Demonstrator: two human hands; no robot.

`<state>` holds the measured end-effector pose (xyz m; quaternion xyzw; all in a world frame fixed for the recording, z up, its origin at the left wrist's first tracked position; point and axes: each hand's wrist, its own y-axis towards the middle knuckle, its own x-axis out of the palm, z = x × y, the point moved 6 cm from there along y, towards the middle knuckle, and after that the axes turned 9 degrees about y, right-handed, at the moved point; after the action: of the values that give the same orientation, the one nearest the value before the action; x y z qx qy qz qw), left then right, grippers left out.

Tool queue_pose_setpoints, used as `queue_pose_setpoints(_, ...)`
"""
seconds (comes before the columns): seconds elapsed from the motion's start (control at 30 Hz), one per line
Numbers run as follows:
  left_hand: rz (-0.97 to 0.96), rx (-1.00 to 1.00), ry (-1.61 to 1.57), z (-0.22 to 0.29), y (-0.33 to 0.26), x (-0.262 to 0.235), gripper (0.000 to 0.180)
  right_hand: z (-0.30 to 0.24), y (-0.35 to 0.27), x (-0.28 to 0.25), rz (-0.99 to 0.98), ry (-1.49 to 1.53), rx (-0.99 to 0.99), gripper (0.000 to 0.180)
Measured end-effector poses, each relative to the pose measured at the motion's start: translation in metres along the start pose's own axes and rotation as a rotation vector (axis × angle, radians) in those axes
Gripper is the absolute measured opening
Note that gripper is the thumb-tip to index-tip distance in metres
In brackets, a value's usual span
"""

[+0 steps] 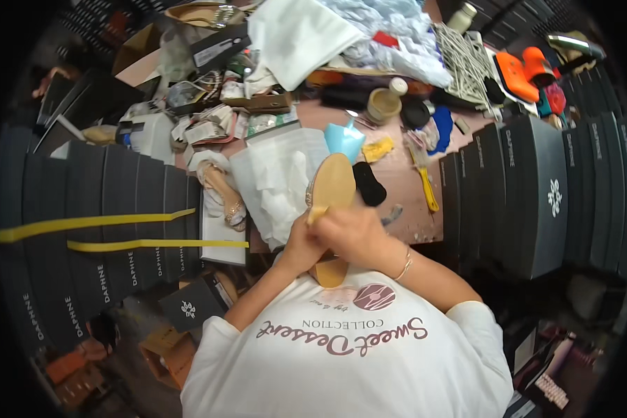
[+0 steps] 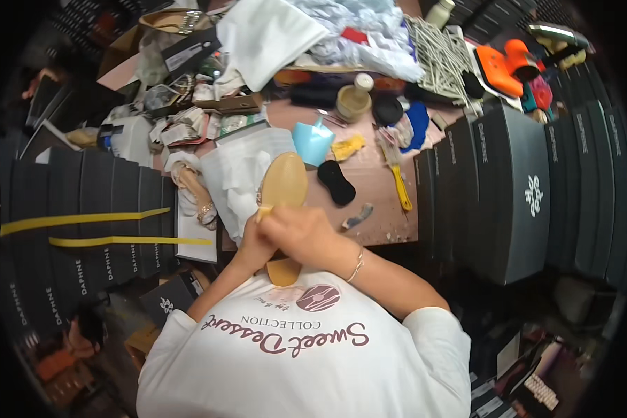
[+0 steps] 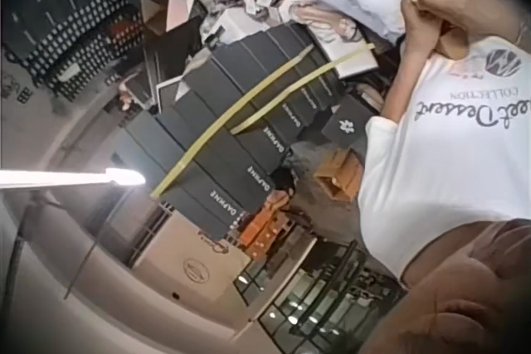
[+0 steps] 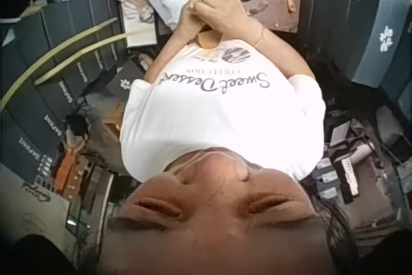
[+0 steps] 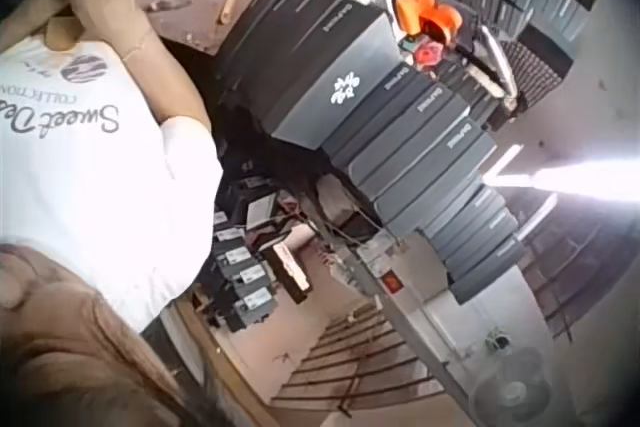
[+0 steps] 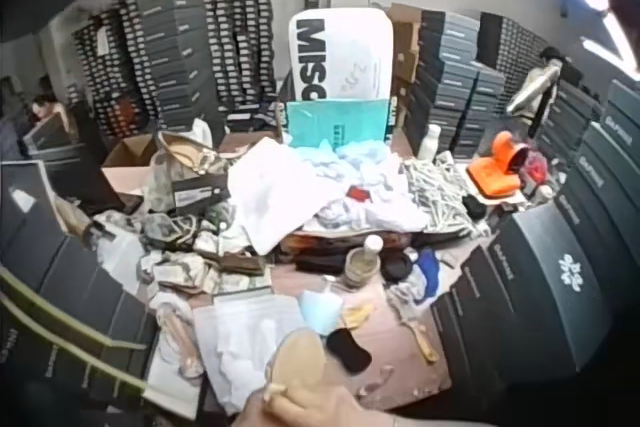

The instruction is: The recorder labels shoe boxes, inspects shoes, brushes them, and packs them into boxes in a shoe factory.

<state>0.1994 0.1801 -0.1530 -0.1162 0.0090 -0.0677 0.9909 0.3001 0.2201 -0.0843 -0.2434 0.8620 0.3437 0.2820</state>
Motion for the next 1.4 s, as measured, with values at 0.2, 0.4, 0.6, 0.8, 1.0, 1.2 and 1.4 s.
queue_pose_setpoints(0.2, -0.012, 0.173, 0.234, 0.01, -0.009, 0.002, 0.031, 0.032, 0.032, -0.012, 0.041, -0.14, 0.208, 0.011)
queue_pose_setpoints(0.4, -0.09, -0.137, -0.094, 0.006, -0.014, 0.006, 0.019, 0.022, 0.006, -0.015, 0.017, -0.06, 0.149, 0.011)
queue_pose_setpoints(0.6, -0.058, -0.144, -0.183, 0.001, -0.012, -0.002, 0.021, 0.03, 0.018, -0.017, 0.154, -0.113, 0.038, 0.019)
queue_pose_setpoints(0.8, 0.06, -0.115, -0.252, -0.003, -0.008, -0.017, 0.022, 0.057, 0.021, -0.011, 0.116, 0.068, 0.228, 0.009)
queue_pose_setpoints(1.0, 0.37, -0.07, 0.356, -0.054, 0.007, -0.122, 0.035, 0.097, 0.017, -0.011, 0.13, 0.381, 0.452, 0.013)
queue_pose_setpoints(1.2, 0.934, -0.352, 0.944, -0.169, 0.02, -0.261, 0.077, 0.111, -0.028, 0.025, 0.134, 0.664, 0.736, 0.013)
queue_pose_setpoints(1.4, 0.814, -0.527, 0.833, -0.156, 0.026, -0.256, 0.086, 0.1, -0.032, 0.025, 0.087, 0.649, 0.776, 0.014)
